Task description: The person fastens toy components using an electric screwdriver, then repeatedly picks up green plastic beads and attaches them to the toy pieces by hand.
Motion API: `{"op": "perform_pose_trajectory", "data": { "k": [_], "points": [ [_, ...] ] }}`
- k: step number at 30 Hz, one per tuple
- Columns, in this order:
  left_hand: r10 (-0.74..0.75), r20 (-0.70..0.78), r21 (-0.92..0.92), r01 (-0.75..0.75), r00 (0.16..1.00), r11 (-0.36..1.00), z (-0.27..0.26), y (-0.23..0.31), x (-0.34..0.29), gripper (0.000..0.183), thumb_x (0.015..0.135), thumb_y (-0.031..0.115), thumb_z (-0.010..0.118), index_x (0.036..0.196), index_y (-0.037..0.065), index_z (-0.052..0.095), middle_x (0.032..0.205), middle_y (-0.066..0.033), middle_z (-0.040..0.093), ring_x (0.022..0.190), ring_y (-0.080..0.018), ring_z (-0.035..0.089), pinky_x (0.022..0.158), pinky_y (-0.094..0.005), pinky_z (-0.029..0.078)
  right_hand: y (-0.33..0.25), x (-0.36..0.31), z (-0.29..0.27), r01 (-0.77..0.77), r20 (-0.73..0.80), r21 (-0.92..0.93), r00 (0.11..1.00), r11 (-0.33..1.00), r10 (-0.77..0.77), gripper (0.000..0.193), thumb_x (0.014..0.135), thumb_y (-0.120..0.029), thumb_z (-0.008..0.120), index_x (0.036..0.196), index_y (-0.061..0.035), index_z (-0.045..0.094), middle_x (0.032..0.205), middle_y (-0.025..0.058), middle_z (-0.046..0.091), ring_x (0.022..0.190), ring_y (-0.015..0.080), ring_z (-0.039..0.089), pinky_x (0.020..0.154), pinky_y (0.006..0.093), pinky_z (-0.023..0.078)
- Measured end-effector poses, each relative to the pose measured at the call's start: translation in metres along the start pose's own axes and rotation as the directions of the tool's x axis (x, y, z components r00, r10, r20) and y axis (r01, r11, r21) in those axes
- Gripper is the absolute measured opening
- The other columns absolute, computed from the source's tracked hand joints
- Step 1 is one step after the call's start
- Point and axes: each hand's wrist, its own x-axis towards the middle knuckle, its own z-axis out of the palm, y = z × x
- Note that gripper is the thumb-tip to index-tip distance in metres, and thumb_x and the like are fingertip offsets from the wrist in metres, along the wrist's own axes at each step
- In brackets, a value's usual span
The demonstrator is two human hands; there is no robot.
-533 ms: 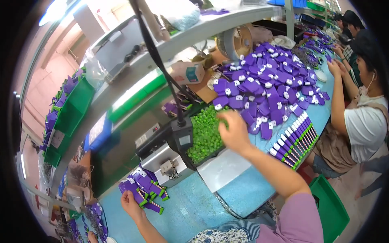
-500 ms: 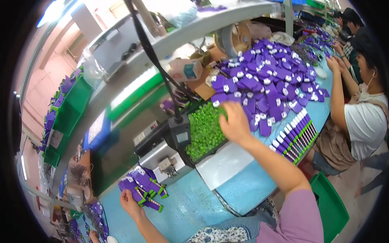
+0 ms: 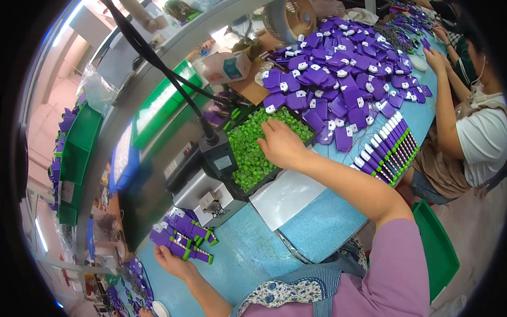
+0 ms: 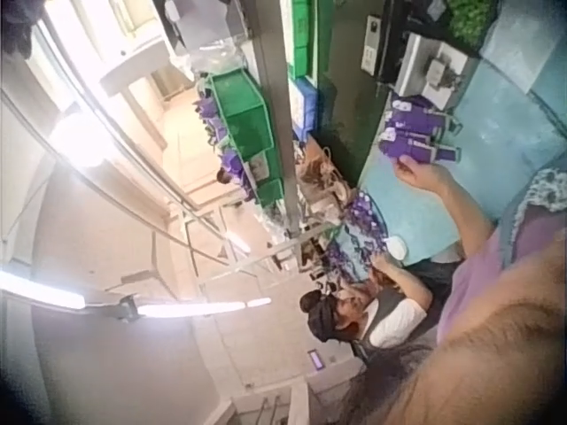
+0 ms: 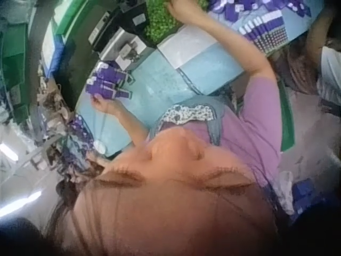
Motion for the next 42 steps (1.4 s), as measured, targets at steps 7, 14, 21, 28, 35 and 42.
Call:
{"op": "perform_pose_trajectory", "data": {
  "k": [7,14,21,28,35,42],
  "points": [
    [-0.117,0.194,-0.221,0.160,0.974,0.962,0.027,0.005,-0.065,0.028,0.099,0.014,0.045,0.124,0.002,0.044,0.115,-0.0117,0.055,0.100,-0.0189,0.057,0.086,-0.0327,0.049,0.023,0.053,0.024,0.128,-0.058,-0.050,0.990,0.991,-0.131,0.031,0.088,-0.027,0.058,0.101,-0.0002,0.063,0.103,0.0150,0.062,0.103,0.0314,0.056,0.091,0.0412,0.045],
    [-0.256,0.267,-0.164,0.306,0.929,0.938,0.020,-0.012,-0.102,0.023,0.101,0.019,0.040,0.120,0.006,0.045,0.094,-0.0102,0.060,0.067,-0.0175,0.060,0.056,-0.0309,0.053,-0.008,0.056,0.007,0.102,0.384,-0.108,0.922,0.989,-0.053,0.033,0.089,-0.031,0.056,0.108,-0.0041,0.062,0.115,0.0104,0.059,0.113,0.0274,0.051,0.094,0.0391,0.043],
    [-0.293,0.264,-0.166,0.343,0.919,0.925,0.014,-0.041,-0.119,0.018,0.102,0.021,0.038,0.113,0.009,0.044,0.079,-0.0065,0.055,0.045,-0.0166,0.048,0.037,-0.0295,0.040,-0.005,0.067,0.033,0.426,0.218,0.049,0.878,0.903,-0.426,0.035,0.089,-0.032,0.056,0.118,-0.0112,0.058,0.121,0.0067,0.056,0.115,0.0257,0.050,0.093,0.0404,0.041],
    [-0.318,0.325,-0.175,0.387,0.891,0.905,0.013,-0.039,-0.115,0.018,0.101,0.019,0.038,0.114,0.008,0.045,0.077,-0.0085,0.054,0.040,-0.0151,0.044,0.033,-0.0267,0.034,0.003,0.057,0.028,0.388,0.414,0.021,0.836,0.921,-0.361,0.035,0.091,-0.033,0.055,0.119,-0.0121,0.058,0.117,0.0056,0.057,0.115,0.0259,0.051,0.093,0.0419,0.041],
    [-0.358,0.345,-0.240,0.450,0.868,0.860,0.005,-0.042,-0.114,0.026,0.096,0.015,0.036,0.117,0.004,0.047,0.074,-0.0122,0.055,0.034,-0.0143,0.040,0.030,-0.0242,0.028,-0.020,0.058,0.025,0.338,0.363,0.077,0.867,0.938,-0.342,0.025,0.082,-0.024,0.060,0.103,-0.0110,0.065,0.112,0.0060,0.059,0.110,0.0250,0.053,0.090,0.0408,0.043],
    [-0.316,0.397,-0.250,0.433,0.862,0.866,0.010,-0.041,-0.112,0.027,0.097,0.017,0.038,0.118,0.003,0.049,0.075,-0.0133,0.056,0.042,-0.0146,0.043,0.033,-0.0231,0.031,-0.027,0.059,0.014,0.312,0.574,0.127,0.751,0.942,-0.326,0.028,0.082,-0.022,0.056,0.108,-0.0132,0.065,0.122,0.0093,0.058,0.114,0.0287,0.053,0.092,0.0440,0.043]
  ]
}}
